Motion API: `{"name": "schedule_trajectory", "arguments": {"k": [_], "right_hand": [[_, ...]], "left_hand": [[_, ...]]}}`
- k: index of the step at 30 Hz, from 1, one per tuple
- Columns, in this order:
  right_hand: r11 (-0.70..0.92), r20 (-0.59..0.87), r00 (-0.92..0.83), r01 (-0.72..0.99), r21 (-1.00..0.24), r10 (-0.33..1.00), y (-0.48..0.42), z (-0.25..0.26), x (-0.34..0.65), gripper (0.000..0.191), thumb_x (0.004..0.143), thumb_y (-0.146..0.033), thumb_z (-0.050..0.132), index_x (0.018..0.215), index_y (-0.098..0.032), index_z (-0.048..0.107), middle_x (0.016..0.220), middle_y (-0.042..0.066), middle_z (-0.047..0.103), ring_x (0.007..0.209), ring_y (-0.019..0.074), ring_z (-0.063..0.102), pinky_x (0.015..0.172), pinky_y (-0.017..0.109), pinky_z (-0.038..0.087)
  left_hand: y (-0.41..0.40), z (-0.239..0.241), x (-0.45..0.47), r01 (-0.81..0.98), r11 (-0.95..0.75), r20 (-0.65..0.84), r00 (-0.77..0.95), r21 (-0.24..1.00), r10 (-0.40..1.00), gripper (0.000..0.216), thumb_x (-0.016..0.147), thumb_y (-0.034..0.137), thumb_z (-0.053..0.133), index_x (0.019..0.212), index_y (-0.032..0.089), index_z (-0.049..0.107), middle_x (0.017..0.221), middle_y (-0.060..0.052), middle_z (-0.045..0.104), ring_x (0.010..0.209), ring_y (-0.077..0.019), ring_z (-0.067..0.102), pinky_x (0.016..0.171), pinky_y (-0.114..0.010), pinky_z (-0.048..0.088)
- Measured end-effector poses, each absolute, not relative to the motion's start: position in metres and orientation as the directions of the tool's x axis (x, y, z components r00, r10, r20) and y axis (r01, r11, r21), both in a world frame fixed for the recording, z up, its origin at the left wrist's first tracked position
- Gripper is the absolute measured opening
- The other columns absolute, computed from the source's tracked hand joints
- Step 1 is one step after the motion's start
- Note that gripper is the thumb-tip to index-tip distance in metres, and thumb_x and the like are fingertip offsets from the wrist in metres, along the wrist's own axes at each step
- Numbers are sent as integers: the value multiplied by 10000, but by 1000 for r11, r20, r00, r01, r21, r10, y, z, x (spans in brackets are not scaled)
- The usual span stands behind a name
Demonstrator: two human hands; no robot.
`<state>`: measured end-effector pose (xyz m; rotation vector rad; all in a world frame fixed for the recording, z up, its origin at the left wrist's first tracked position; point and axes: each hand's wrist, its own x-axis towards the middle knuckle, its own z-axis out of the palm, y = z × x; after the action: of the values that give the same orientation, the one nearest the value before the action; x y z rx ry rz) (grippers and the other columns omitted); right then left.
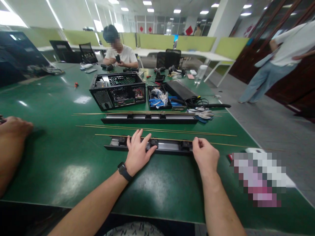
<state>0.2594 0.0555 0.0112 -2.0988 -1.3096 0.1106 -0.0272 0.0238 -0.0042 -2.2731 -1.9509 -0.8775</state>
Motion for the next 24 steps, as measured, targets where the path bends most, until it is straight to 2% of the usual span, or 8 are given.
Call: {"name": "schedule_trajectory", "arguments": {"k": [12,24], "right_hand": [[-242,264,478,758,-605,838,54,9,259,439,908,-590,575,998,-253,842,897,72,810,893,280,736,780,359,463],[-200,294,435,786,-584,851,53,6,259,444,927,-607,550,955,-265,831,857,66,800,836,267,723,736,352,441]], "left_hand": [[22,-3,-26,917,-221,444,55,331,894,510,1019,464,693,1477,242,668,1661,-236,511,1599,-410,409,1259,-780,311],[22,-2,-26,917,-223,447,55,332,893,489,1019,456,694,1461,249,678,1645,-235,524,1589,-413,419,1254,-784,311]]}}
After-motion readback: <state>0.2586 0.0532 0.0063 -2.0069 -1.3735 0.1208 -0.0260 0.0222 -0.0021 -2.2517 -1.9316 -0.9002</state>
